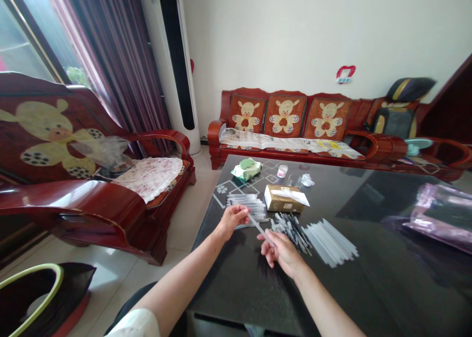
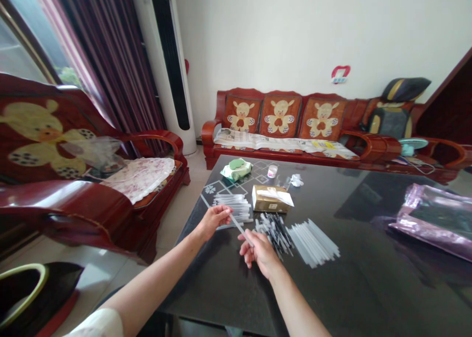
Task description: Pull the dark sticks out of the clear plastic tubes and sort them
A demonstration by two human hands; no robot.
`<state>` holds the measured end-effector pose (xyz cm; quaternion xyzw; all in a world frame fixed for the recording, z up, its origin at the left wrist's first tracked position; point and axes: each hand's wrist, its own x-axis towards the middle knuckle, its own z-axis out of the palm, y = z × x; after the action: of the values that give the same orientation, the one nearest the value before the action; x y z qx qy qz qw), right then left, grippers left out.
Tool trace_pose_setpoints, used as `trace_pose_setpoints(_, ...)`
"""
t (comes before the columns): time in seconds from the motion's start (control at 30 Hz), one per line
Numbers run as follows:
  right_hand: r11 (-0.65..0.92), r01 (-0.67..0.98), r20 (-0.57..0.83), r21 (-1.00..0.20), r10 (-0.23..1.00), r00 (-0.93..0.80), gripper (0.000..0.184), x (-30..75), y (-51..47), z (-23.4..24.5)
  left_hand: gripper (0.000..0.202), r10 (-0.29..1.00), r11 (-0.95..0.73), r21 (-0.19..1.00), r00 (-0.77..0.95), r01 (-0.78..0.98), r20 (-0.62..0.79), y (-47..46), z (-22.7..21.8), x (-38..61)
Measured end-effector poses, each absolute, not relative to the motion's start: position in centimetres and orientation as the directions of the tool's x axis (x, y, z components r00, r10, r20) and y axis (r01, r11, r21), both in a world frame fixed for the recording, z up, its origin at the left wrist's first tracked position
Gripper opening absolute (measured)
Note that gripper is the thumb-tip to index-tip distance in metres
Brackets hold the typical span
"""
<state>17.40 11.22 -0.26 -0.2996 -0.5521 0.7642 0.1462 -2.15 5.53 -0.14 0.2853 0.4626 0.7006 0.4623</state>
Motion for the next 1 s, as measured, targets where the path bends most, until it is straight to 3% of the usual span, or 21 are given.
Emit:
trace_pose_setpoints(0.17,-0.385,0.088,-0.284,-0.919,0.488,-0.825,0.040,17.7,11.2,-0.3,0.037,0.936,-0.081,0.923,-0.346,-0.375,-0.058,5.5,0.1,-1.3)
trace_pose_setpoints(0.27,-0.300,0.114,-0.263,-0.947,0.521,-0.812,0.037,17.7,11.5,0.1,0.035,0.919,-0.054,0.937,-0.385,-0.344,-0.089,5.5,0.5,-1.3)
trace_pose_setpoints(0.33,-0.111,0.154,-0.190,-0.982,0.593,-0.782,0.036,17.7,11.6,0.6,0.033,0.906,-0.038,0.938,-0.407,-0.346,-0.114,5.5,0.7,-1.5)
trace_pose_setpoints(0.43,0.303,0.194,0.065,-0.933,0.671,-0.738,0.036,17.6,11.7,1.4,0.031,0.894,-0.015,0.930,-0.423,-0.367,-0.152,5.5,0.6,-1.6)
trace_pose_setpoints(0.5,0.401,0.204,0.142,-0.893,0.681,-0.718,0.038,17.7,11.8,1.6,0.031,0.891,-0.019,0.925,-0.426,-0.378,-0.156,5.5,0.4,-1.5)
trace_pose_setpoints(0.6,0.117,0.204,-0.068,-0.972,0.692,-0.719,0.038,17.9,12.0,1.3,0.033,0.902,-0.061,0.917,-0.415,-0.394,-0.118,5.5,0.3,-1.5)
trace_pose_setpoints(0.67,-0.128,0.177,-0.218,-0.976,0.621,-0.753,0.044,18.0,12.0,0.9,0.034,0.913,-0.085,0.912,-0.398,-0.401,-0.090,5.4,0.2,-1.5)
trace_pose_setpoints(0.77,-0.241,0.144,-0.256,-0.960,0.541,-0.801,0.044,18.0,11.8,0.5,0.032,0.911,-0.069,0.919,-0.400,-0.387,-0.100,5.5,0.1,-1.5)
trace_pose_setpoints(0.83,-0.137,0.162,-0.212,-0.977,0.577,-0.789,0.040,17.9,11.6,0.7,0.031,0.895,-0.041,0.926,-0.425,-0.375,-0.132,5.6,-0.1,-1.5)
trace_pose_setpoints(0.9,0.133,0.200,-0.070,-0.971,0.641,-0.764,0.037,17.8,11.5,1.0,0.031,0.881,-0.016,0.929,-0.445,-0.370,-0.162,5.7,-0.3,-1.6)
trace_pose_setpoints(1.0,0.550,0.282,0.194,-0.786,0.653,-0.732,0.034,18.2,11.6,1.6,0.032,0.843,-0.018,0.926,-0.503,-0.377,-0.188,5.8,-0.4,-2.6)
